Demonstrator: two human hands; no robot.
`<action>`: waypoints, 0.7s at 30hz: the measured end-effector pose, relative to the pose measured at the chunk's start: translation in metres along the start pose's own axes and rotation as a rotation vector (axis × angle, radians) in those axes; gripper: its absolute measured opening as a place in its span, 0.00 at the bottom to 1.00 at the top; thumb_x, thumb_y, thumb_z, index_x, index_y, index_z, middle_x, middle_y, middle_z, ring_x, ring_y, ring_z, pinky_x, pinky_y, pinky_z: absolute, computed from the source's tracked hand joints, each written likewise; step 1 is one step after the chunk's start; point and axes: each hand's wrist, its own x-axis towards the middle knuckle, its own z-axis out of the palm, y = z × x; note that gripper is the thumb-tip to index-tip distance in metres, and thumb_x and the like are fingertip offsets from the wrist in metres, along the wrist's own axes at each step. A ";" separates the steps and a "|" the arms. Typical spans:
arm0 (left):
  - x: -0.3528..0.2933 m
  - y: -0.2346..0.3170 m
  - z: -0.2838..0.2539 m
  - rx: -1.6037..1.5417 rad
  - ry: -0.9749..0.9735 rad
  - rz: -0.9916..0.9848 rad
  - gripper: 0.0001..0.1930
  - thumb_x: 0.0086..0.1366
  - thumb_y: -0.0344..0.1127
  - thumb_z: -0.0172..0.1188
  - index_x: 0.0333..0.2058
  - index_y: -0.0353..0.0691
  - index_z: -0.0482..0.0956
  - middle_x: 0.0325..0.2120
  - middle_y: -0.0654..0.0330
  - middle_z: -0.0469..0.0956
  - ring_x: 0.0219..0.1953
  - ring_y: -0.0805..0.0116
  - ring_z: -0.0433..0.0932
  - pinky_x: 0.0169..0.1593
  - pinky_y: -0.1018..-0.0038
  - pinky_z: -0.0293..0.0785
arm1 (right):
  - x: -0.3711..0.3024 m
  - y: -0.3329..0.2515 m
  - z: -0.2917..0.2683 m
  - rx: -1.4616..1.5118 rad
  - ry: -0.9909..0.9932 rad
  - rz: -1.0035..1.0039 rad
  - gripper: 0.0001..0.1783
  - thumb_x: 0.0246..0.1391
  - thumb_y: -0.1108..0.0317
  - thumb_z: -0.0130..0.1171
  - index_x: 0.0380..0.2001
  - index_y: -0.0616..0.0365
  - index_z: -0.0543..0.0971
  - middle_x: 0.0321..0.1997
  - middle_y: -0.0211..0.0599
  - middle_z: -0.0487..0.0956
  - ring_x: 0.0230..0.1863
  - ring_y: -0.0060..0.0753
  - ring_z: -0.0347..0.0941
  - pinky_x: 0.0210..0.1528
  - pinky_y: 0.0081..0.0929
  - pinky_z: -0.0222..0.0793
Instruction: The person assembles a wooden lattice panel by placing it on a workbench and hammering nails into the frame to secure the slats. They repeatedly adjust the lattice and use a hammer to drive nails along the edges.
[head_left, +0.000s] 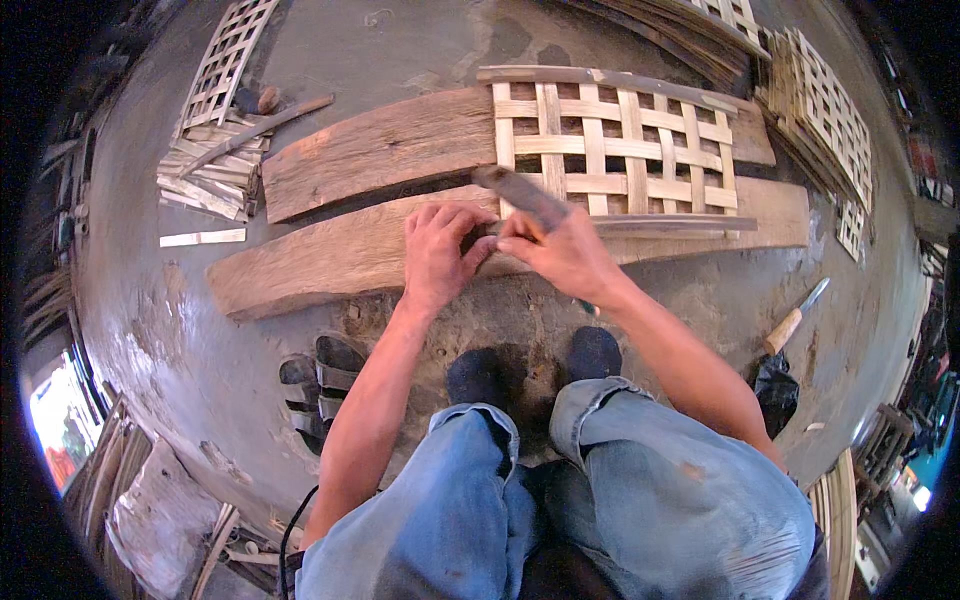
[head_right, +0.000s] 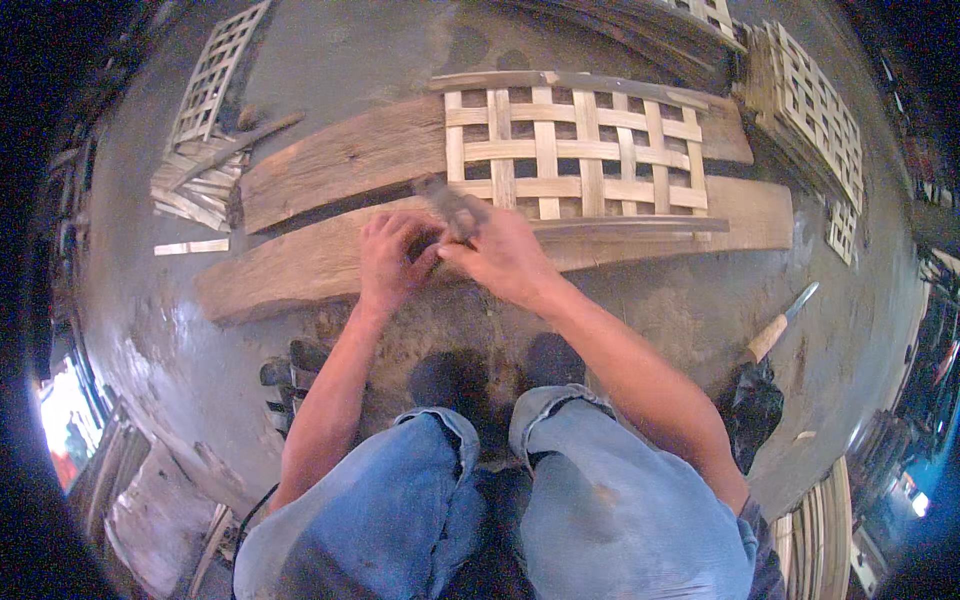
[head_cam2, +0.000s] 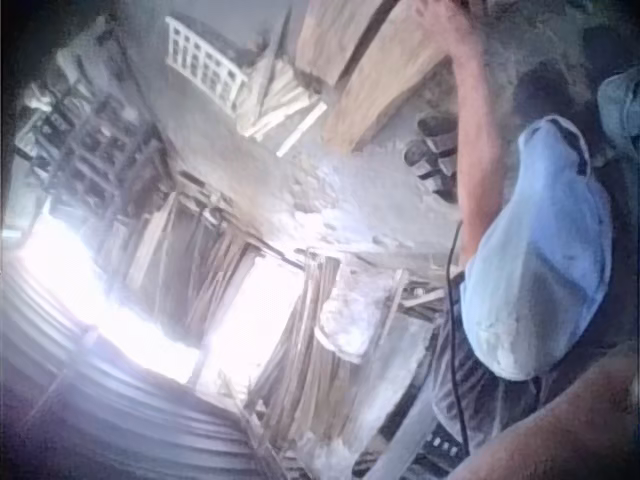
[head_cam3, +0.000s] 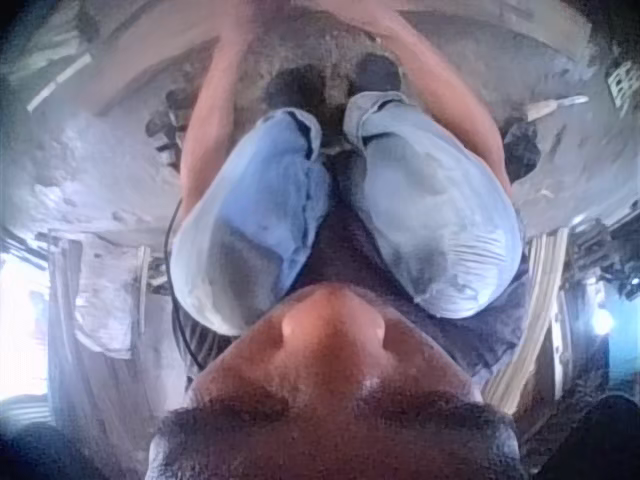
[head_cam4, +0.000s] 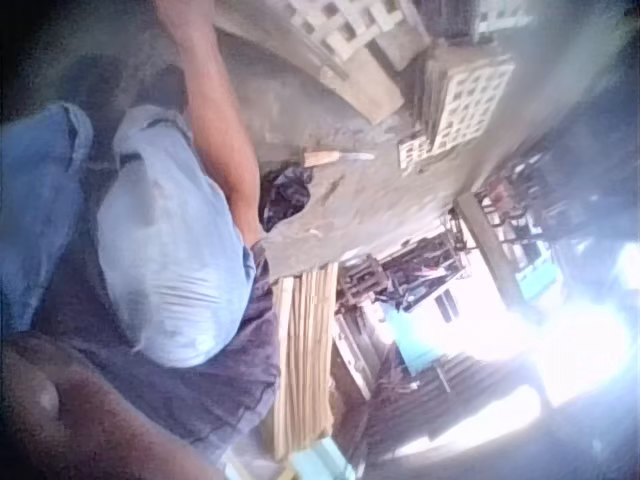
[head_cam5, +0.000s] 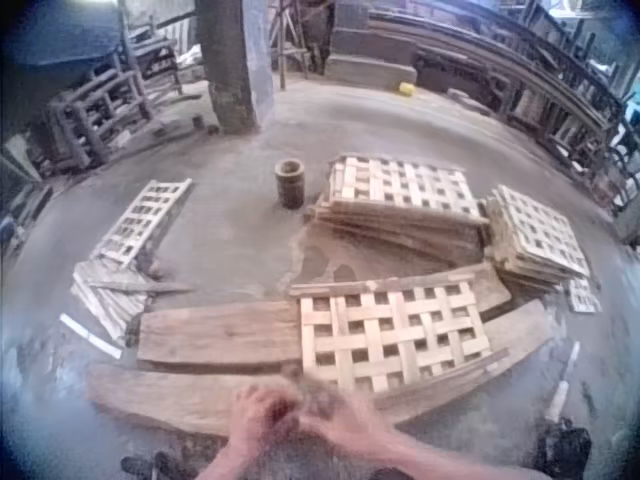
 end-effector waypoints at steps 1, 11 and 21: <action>0.003 0.004 -0.001 -0.008 0.003 0.002 0.15 0.53 0.40 0.71 0.41 0.49 0.83 0.41 0.66 0.80 0.50 0.60 0.73 0.54 0.60 0.64 | -0.007 -0.001 -0.009 0.084 -0.016 0.059 0.15 0.49 0.69 0.69 0.30 0.60 0.71 0.29 0.41 0.82 0.32 0.38 0.80 0.35 0.34 0.74; 0.001 0.007 -0.008 -0.017 0.023 -0.005 0.15 0.54 0.41 0.69 0.41 0.49 0.84 0.42 0.65 0.81 0.49 0.60 0.74 0.56 0.61 0.63 | -0.074 -0.101 -0.066 0.906 -0.389 0.330 0.25 0.42 0.76 0.77 0.26 0.51 0.64 0.30 0.39 0.82 0.34 0.30 0.81 0.36 0.28 0.78; -0.001 0.002 -0.007 0.011 0.003 0.002 0.16 0.54 0.42 0.70 0.41 0.48 0.83 0.42 0.64 0.80 0.48 0.59 0.74 0.55 0.61 0.63 | -0.094 -0.143 -0.073 1.338 -0.837 0.027 0.25 0.47 0.77 0.73 0.22 0.54 0.61 0.29 0.42 0.82 0.31 0.28 0.81 0.30 0.22 0.75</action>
